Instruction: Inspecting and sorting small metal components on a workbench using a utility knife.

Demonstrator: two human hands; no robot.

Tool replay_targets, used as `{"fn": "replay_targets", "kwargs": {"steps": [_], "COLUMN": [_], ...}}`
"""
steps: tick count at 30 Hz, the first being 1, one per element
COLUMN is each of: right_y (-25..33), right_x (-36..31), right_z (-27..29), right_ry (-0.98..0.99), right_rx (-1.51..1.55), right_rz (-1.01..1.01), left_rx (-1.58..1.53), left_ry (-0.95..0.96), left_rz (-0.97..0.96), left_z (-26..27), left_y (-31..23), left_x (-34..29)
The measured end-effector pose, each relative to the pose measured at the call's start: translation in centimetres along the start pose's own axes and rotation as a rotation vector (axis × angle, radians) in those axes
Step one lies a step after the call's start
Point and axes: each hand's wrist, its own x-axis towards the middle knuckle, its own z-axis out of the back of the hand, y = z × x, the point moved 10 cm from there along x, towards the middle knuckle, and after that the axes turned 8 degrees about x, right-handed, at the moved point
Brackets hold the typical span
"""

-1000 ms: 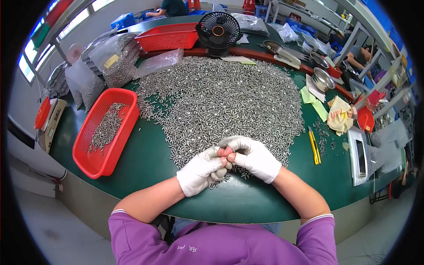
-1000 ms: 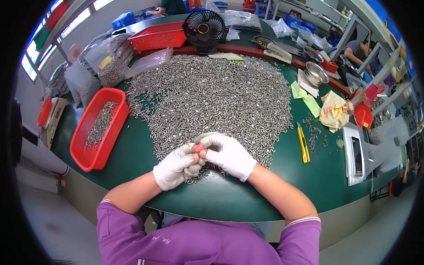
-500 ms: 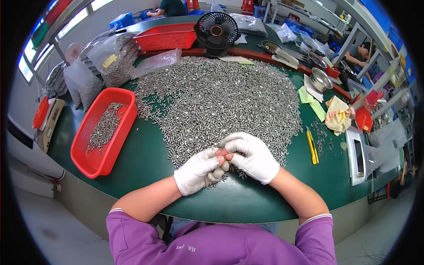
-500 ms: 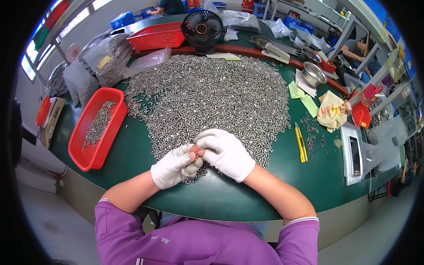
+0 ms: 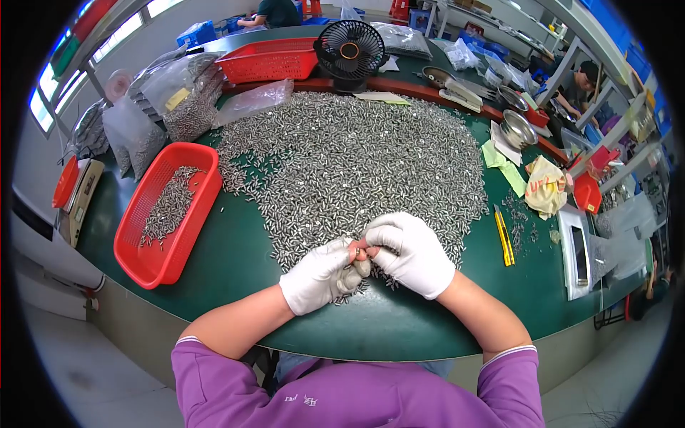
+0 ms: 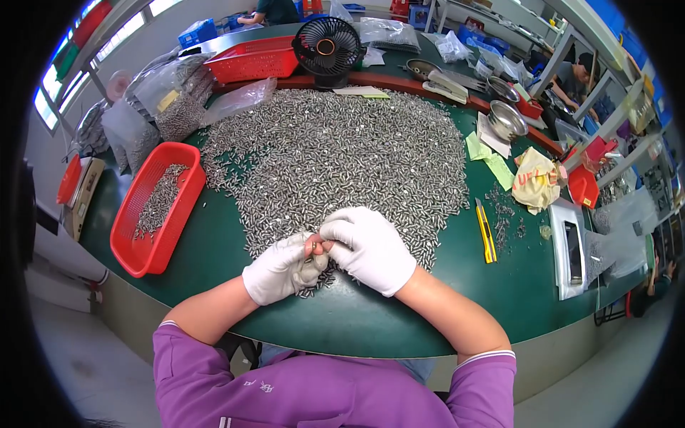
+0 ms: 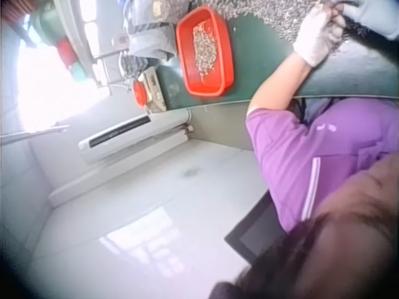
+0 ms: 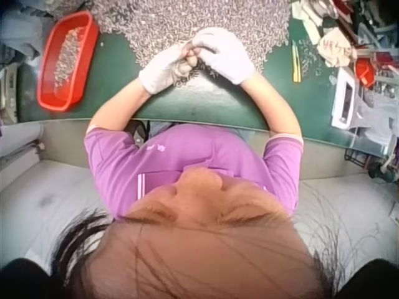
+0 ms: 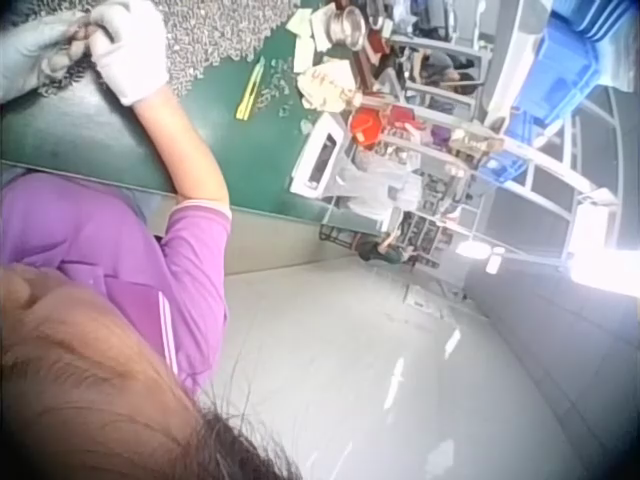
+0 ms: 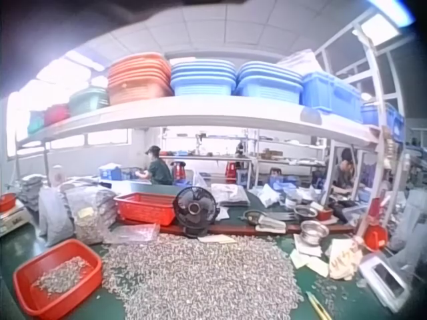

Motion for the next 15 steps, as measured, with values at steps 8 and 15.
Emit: {"fn": "replay_targets", "kwargs": {"steps": [8, 15], "right_y": [-4.5, -3.6], "right_x": [-0.5, -0.1], "right_z": [0.2, 0.9], "right_ry": [0.019, -0.086], "right_rx": [-0.403, -0.386], "right_rz": [-0.117, -0.068], "left_rx": [-0.011, -0.100], "left_ry": [0.008, 0.040], "left_rz": [-0.015, 0.005], "left_z": [0.4, 0.9], "left_y": [0.1, 0.7], "left_x": [0.3, 0.5]}}
